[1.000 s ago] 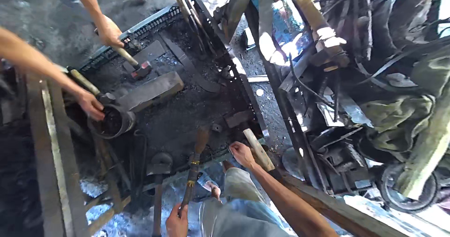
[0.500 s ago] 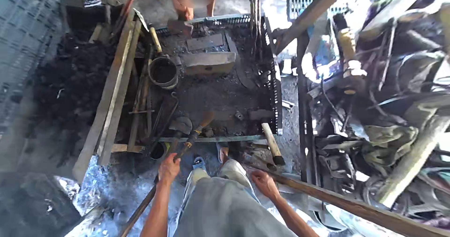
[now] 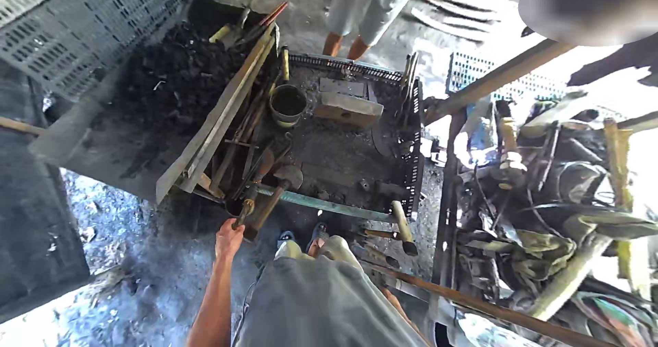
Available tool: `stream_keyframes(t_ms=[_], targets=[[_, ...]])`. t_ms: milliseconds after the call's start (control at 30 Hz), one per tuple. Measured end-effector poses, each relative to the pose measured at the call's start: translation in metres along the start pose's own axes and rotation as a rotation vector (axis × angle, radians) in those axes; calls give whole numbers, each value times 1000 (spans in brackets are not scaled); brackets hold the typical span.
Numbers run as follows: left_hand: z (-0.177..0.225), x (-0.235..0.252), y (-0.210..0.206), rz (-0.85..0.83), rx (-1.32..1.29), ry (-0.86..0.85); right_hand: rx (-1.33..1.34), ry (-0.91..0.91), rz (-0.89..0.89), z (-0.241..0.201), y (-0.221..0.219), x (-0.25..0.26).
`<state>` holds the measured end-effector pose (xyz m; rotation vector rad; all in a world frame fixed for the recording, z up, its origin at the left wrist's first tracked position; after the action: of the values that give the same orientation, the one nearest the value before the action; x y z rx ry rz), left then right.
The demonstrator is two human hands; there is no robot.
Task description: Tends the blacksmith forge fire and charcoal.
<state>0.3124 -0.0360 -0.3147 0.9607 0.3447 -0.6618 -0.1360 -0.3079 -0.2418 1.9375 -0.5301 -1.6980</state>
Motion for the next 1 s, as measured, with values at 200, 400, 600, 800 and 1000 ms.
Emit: stream_keyframes(t_ms=[200, 400, 600, 800, 1000], targets=[[-47, -30, -5, 52, -220, 91, -130, -18, -24, 30, -15, 106], [-68, -55, -14, 35, -256, 109, -62, 10, 6, -16, 12, 128], [-77, -73, -14, -33, -243, 91, -89, 75, -10, -37, -15, 130], [-66, -106, 5, -240, -427, 27, -41, 129, 38, -40, -17, 113], [-106, -165, -3, -94, -39, 124, -113, 85, -96, -14, -9, 163]])
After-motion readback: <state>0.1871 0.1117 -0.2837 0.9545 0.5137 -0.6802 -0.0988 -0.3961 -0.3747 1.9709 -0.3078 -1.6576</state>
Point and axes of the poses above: each hand's wrist, its own x-axis towards the middle knuckle, its own y-axis out of the back of the hand, z = x × y, the point moved 5 cm from there along x, towards the middle knuckle, and after that the axes turned 13 degrees about -y, right-handed, at the moved point
